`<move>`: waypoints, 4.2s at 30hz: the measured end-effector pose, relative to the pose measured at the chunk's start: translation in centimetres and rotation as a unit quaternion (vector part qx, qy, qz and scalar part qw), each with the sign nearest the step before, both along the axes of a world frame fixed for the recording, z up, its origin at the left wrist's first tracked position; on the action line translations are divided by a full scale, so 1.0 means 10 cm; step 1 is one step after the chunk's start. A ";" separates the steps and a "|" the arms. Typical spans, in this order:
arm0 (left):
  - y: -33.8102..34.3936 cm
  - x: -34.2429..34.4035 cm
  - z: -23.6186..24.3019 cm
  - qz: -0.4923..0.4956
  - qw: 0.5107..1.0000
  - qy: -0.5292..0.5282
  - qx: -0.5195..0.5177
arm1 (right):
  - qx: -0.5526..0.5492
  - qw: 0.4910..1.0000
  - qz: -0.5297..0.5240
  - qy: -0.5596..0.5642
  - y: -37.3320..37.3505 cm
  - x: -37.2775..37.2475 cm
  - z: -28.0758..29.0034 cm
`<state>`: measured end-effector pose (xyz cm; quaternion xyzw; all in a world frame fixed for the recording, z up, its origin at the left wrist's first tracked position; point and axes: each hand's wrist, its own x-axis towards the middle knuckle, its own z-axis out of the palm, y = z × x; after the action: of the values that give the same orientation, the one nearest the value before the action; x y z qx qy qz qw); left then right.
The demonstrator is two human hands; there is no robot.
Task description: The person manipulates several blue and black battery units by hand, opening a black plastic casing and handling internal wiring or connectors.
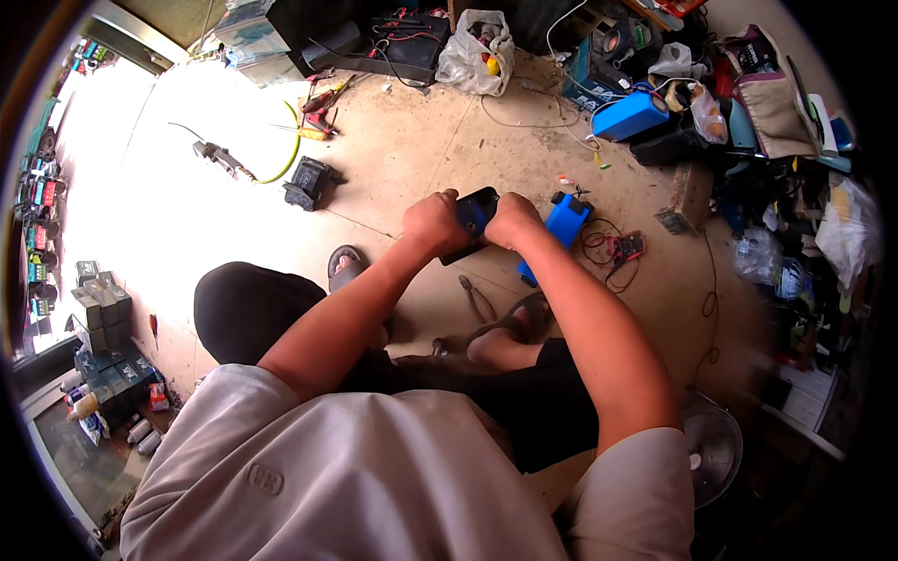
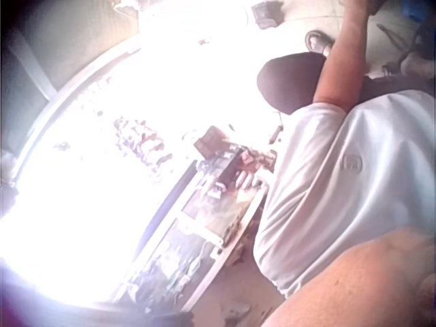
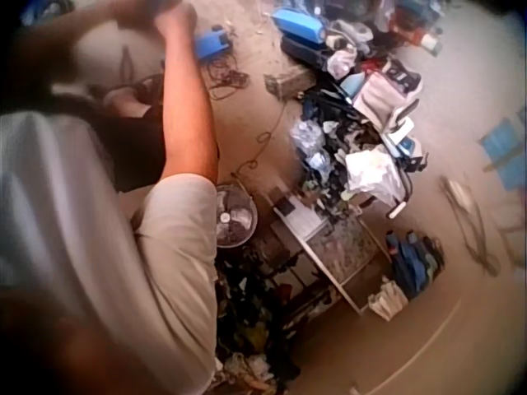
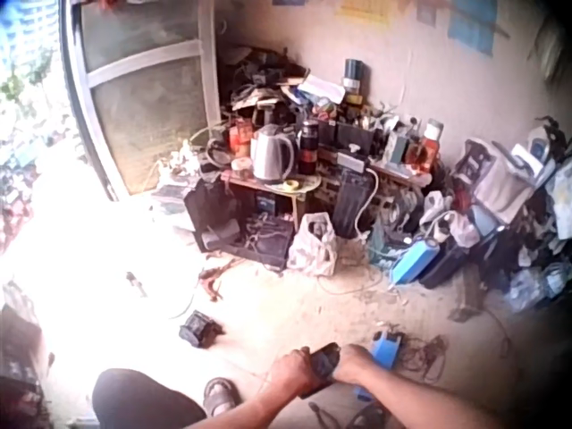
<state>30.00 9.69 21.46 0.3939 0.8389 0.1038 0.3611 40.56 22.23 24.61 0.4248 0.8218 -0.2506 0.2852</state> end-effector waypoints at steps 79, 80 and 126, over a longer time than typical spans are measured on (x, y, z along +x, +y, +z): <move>-0.02 0.30 -0.07 0.003 0.986 0.152 0.066 | 0.092 0.944 -0.285 0.141 -0.38 0.21 -0.54; -0.02 0.31 -0.07 0.004 0.986 0.152 0.072 | 0.097 0.939 -0.299 0.139 -0.36 0.22 -0.52; -0.42 -0.08 -0.58 0.166 0.959 -0.221 0.072 | 0.134 0.957 -0.013 0.259 -0.41 0.78 -0.63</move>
<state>29.20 5.49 15.66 0.2418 0.7821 0.3066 0.4856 48.34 18.11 18.29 0.3908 0.8879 -0.2428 -0.0001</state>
